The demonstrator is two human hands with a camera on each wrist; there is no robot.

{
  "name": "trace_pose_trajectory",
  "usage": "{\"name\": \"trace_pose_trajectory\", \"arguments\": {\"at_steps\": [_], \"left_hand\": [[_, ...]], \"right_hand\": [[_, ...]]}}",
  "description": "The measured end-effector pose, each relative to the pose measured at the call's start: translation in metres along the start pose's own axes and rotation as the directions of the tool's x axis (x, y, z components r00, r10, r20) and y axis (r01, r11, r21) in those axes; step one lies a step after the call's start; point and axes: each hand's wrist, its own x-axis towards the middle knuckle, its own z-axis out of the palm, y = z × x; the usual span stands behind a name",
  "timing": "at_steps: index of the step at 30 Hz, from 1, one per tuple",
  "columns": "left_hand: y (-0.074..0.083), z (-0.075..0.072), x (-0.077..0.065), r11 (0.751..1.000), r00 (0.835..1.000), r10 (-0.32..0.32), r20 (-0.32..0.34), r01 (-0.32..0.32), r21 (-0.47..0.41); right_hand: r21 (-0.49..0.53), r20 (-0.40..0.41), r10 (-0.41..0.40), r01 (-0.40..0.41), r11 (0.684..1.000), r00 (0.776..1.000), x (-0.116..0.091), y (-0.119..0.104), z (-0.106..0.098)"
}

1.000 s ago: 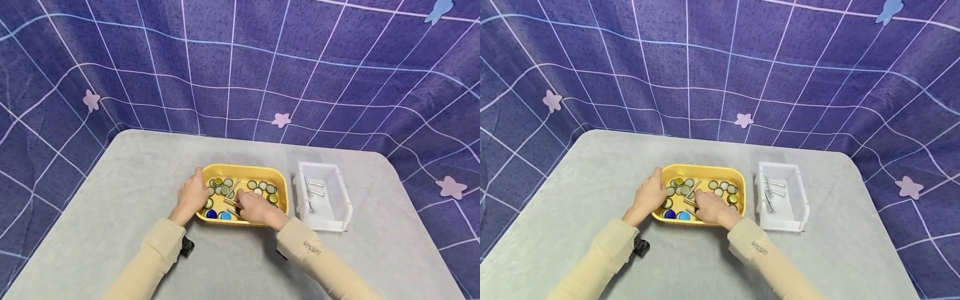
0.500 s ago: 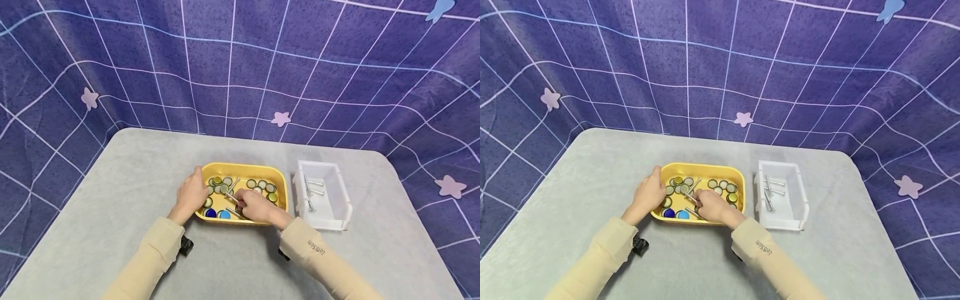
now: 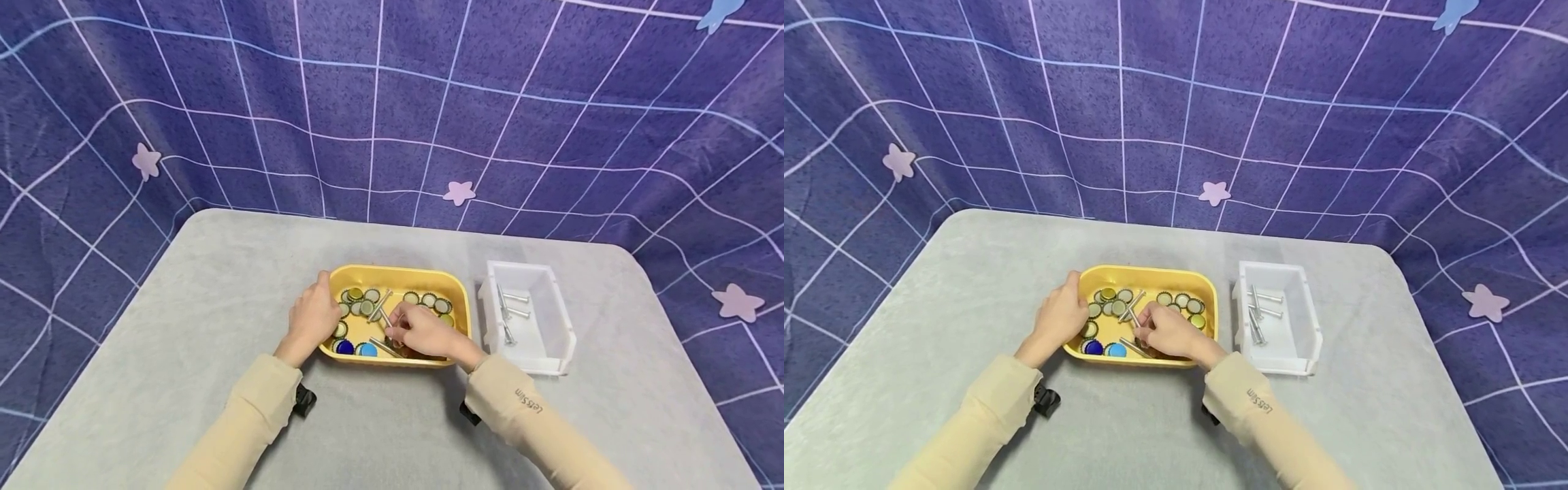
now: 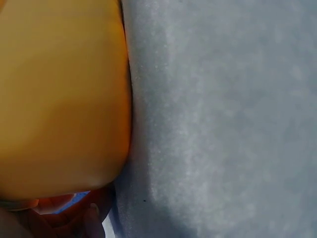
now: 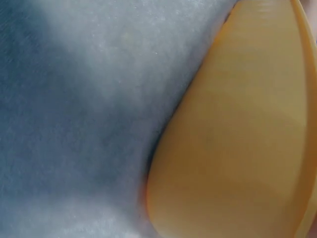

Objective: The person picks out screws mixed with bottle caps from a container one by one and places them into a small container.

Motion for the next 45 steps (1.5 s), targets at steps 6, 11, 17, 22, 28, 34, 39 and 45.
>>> {"name": "trace_pose_trajectory", "arguments": {"at_steps": [6, 11, 17, 22, 28, 34, 39, 45], "left_hand": [[-0.001, 0.0, 0.0, 1.0, 1.0, -0.002, -0.007, 0.002, 0.003], [-0.001, 0.0, 0.001, 1.0, 1.0, -0.002, -0.004, 0.002, 0.001], [0.0, 0.0, 0.001, 1.0, 1.0, 0.0, 0.0, 0.0, 0.009], [0.001, 0.001, 0.0, 1.0, 1.0, 0.001, -0.01, -0.001, 0.01], [0.001, 0.002, 0.0, 1.0, 1.0, 0.005, -0.019, -0.004, 0.014], [0.001, 0.001, 0.0, 1.0, 1.0, -0.001, -0.011, 0.001, 0.014], [0.001, 0.001, 0.0, 1.0, 1.0, -0.004, -0.008, 0.004, 0.008], [0.001, 0.0, 0.0, 1.0, 1.0, 0.002, -0.002, -0.002, 0.004]], "right_hand": [[0.031, -0.042, 0.02, -0.019, 0.999, 0.999, -0.003, -0.001, -0.011], [0.095, -0.043, 0.022, -0.018, 0.995, 0.999, -0.006, -0.001, -0.02], [0.123, -0.052, 0.023, -0.017, 0.992, 0.998, -0.008, 0.0, -0.027], [0.114, -0.074, 0.051, -0.042, 0.993, 0.996, -0.011, 0.0, -0.035], [0.162, -0.096, 0.063, -0.047, 0.986, 0.993, -0.016, 0.0, -0.05], [0.164, -0.125, 0.09, -0.069, 0.984, 0.988, -0.023, -0.001, -0.069], [0.159, -0.141, 0.113, -0.091, 0.983, 0.983, -0.03, 0.002, -0.083], [0.132, -0.19, 0.145, -0.121, 0.984, 0.971, -0.037, 0.008, -0.098]]}}
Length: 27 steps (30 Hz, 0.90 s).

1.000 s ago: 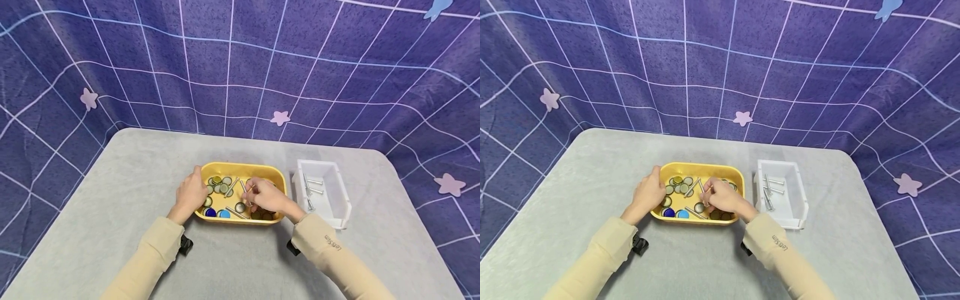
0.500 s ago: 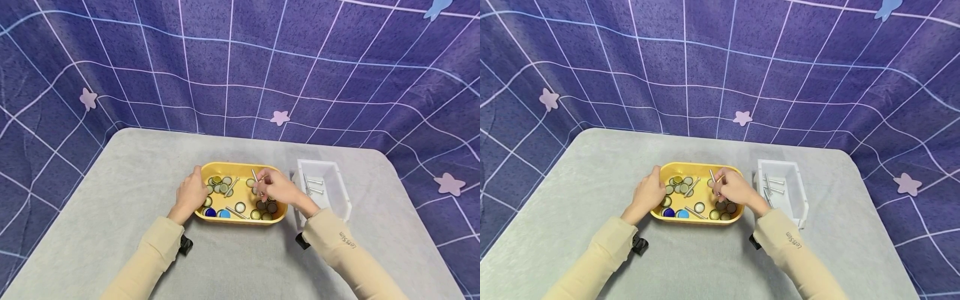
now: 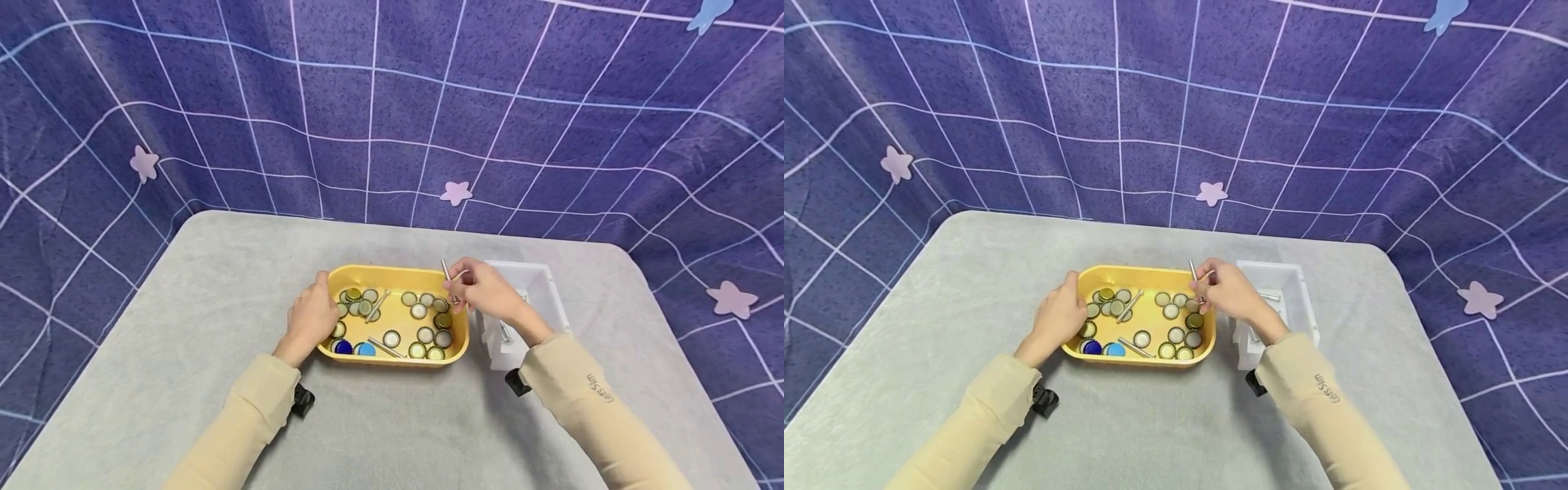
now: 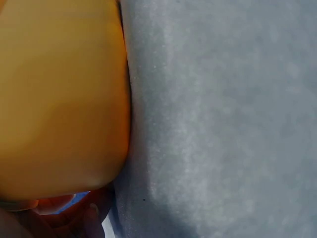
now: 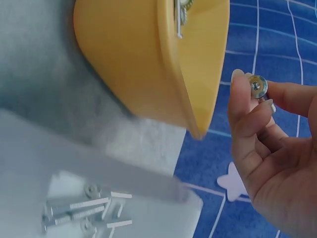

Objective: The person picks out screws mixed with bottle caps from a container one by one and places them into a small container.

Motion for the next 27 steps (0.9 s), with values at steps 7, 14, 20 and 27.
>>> {"name": "trace_pose_trajectory", "arguments": {"at_steps": [7, 14, 20, 27], "left_hand": [[0.0, 0.002, 0.001, 1.0, 1.0, 0.005, -0.001, -0.005, 0.005], [0.0, 0.001, 0.0, 1.0, 1.0, 0.001, 0.002, -0.001, 0.002], [-0.001, 0.001, 0.001, 1.0, 1.0, 0.005, 0.006, -0.005, -0.003], [-0.002, 0.001, 0.001, 1.0, 1.0, 0.004, 0.003, -0.004, -0.002]], "right_hand": [[-0.034, -0.083, 0.037, -0.04, 0.999, 0.996, -0.005, 0.008, -0.021], [-0.05, -0.14, 0.073, -0.08, 0.995, 0.987, -0.014, 0.013, -0.04], [-0.049, -0.164, 0.108, -0.117, 0.992, 0.981, -0.02, 0.022, -0.052], [-0.056, -0.179, 0.158, -0.17, 0.984, 0.971, -0.025, 0.035, -0.059]]}}
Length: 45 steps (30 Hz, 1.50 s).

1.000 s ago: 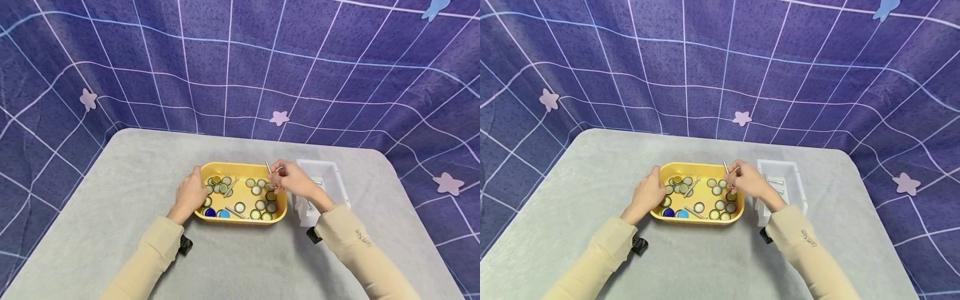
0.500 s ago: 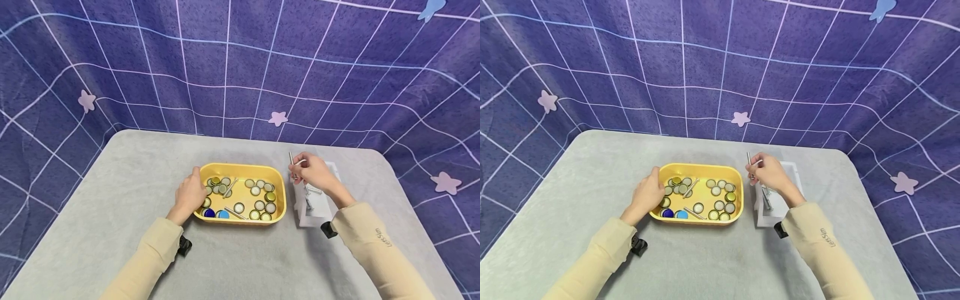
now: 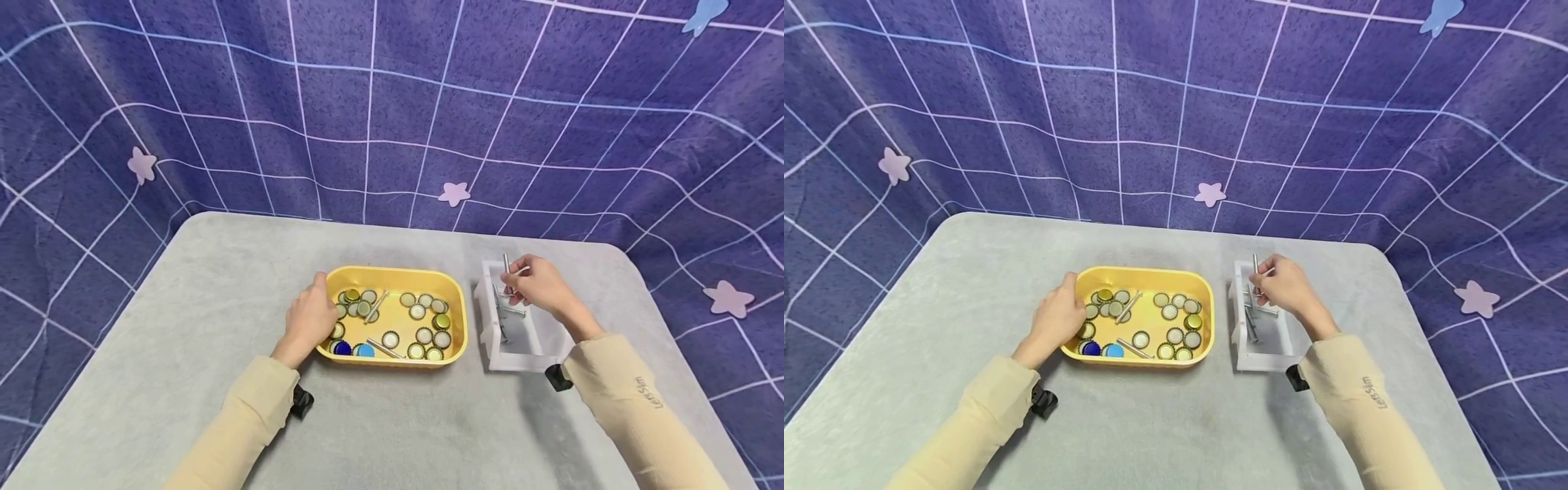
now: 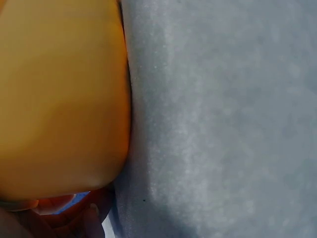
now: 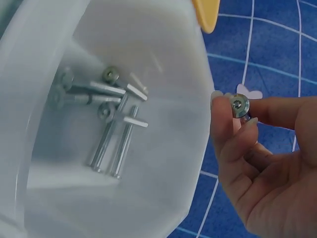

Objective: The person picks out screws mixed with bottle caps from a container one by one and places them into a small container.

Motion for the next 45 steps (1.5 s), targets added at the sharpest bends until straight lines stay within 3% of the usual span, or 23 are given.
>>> {"name": "trace_pose_trajectory", "arguments": {"at_steps": [16, 27, 37, 45], "left_hand": [[0.0, 0.001, 0.0, 1.0, 1.0, 0.001, 0.0, -0.001, 0.003], [-0.001, 0.0, 0.0, 1.0, 1.0, 0.0, -0.005, 0.0, 0.002], [-0.001, 0.001, 0.0, 1.0, 1.0, -0.004, -0.003, 0.004, -0.005], [0.0, 0.002, 0.0, 1.0, 1.0, 0.0, 0.002, 0.0, -0.01]], "right_hand": [[-0.072, -0.057, 0.108, -0.112, 0.991, 0.992, -0.001, 0.02, -0.012], [-0.09, -0.022, 0.189, -0.19, 0.978, 0.982, 0.0, 0.021, -0.009], [-0.173, -0.064, 0.092, -0.102, 0.98, 0.994, -0.003, 0.018, -0.007], [-0.214, -0.111, -0.018, -0.006, 0.977, 0.994, -0.006, 0.001, -0.007]]}}
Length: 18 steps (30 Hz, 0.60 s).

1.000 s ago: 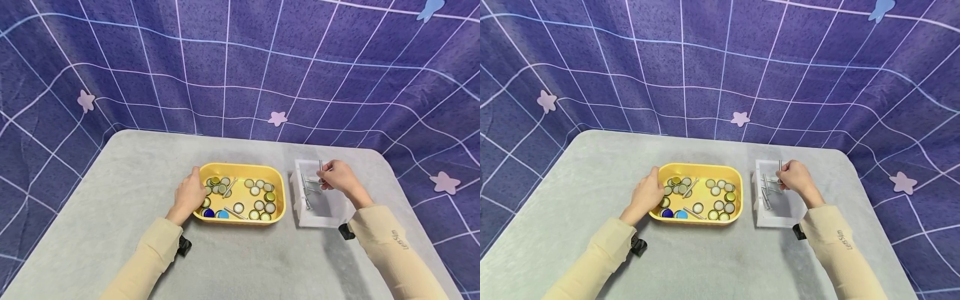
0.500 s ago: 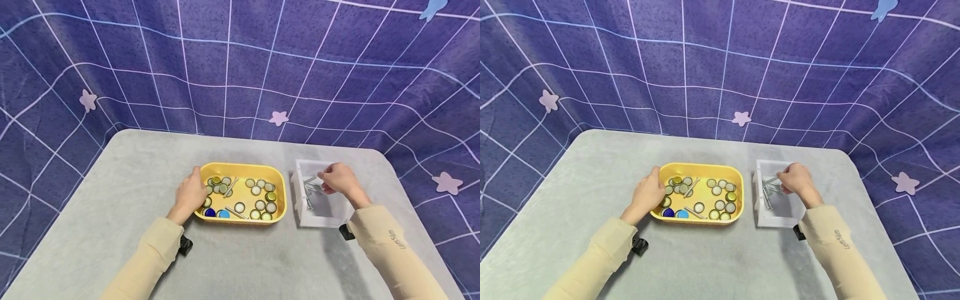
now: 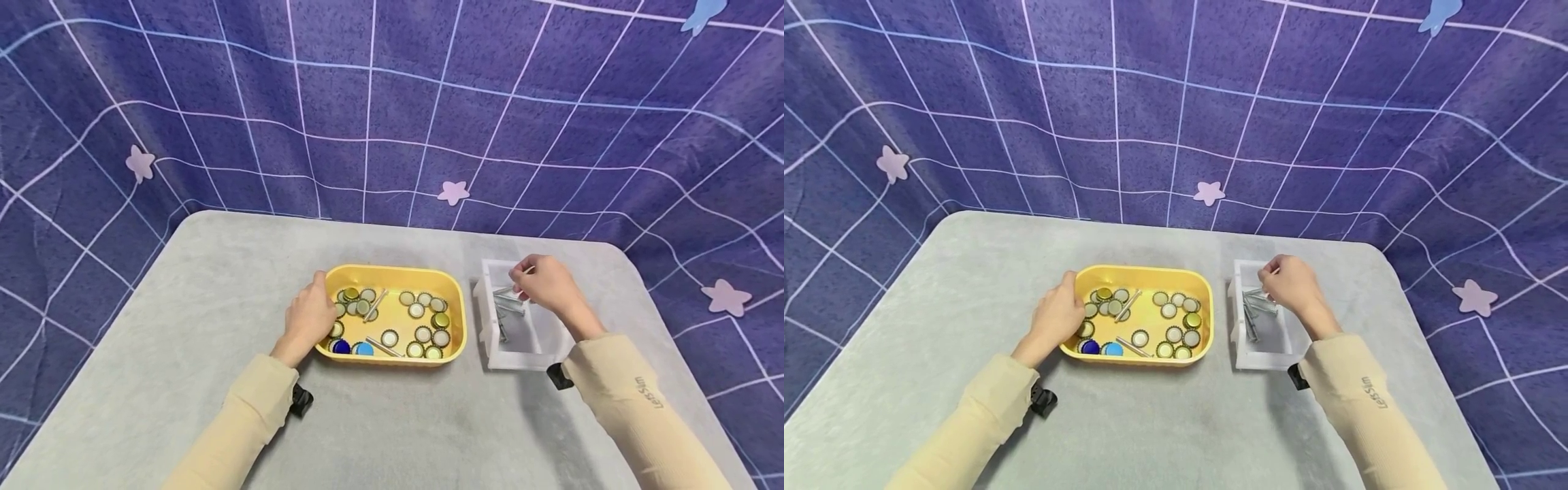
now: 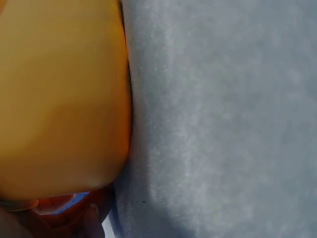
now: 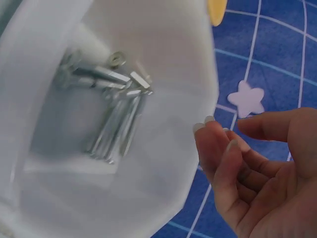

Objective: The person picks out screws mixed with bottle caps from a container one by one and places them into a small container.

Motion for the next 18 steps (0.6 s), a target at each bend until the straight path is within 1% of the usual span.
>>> {"name": "trace_pose_trajectory", "arguments": {"at_steps": [7, 12, 15, 18], "left_hand": [[0.0, 0.0, 0.0, 1.0, 1.0, 0.0, -0.006, 0.0, 0.002], [0.002, -0.001, -0.002, 1.0, 1.0, -0.006, 0.002, 0.006, 0.0], [0.002, -0.002, -0.002, 1.0, 1.0, -0.009, 0.0, 0.009, 0.0], [0.002, -0.002, -0.002, 1.0, 1.0, -0.006, -0.002, 0.006, 0.004]], "right_hand": [[-0.042, -0.022, -0.081, 0.08, 0.996, 0.997, 0.0, -0.023, 0.005], [-0.028, -0.012, -0.123, 0.123, 0.992, 0.992, 0.0, -0.038, 0.013], [-0.013, 0.01, -0.145, 0.145, 0.989, 0.989, 0.0, -0.049, 0.021], [-0.041, 0.048, -0.164, 0.166, 0.985, 0.985, -0.001, -0.06, 0.032]]}}
